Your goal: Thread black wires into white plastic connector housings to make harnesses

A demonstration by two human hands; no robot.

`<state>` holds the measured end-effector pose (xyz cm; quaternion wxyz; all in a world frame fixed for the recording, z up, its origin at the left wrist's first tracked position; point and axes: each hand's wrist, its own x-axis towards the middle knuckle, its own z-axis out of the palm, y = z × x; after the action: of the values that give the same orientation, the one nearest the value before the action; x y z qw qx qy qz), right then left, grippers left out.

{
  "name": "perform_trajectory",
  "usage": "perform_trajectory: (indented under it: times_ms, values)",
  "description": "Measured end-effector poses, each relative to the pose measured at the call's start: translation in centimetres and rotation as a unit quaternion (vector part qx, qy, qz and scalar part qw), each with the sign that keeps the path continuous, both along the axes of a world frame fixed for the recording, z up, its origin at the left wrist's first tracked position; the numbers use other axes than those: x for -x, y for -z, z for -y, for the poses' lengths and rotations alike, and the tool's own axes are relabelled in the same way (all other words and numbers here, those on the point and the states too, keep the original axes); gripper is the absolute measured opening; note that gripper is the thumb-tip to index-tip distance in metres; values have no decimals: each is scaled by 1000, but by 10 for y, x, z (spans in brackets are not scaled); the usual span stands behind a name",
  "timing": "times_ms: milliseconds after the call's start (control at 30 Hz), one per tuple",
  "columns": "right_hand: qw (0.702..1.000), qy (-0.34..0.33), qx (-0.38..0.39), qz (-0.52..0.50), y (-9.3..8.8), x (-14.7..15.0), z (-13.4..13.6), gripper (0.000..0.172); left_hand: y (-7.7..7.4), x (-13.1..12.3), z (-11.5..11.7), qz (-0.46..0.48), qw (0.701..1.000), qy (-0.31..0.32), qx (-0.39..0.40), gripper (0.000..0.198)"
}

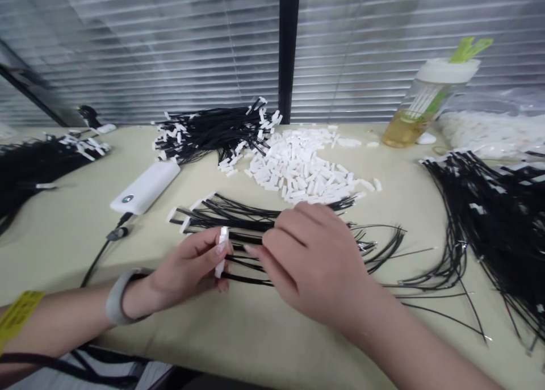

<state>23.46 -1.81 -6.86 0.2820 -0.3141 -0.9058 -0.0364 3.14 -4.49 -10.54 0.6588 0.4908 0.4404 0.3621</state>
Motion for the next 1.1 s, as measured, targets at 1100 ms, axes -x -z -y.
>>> perform_trajectory:
  times_ms: [1100]
  values:
    - [985,28,158,65,7,-24,2,14,-8,-25,-8,43,991,24,124,28]
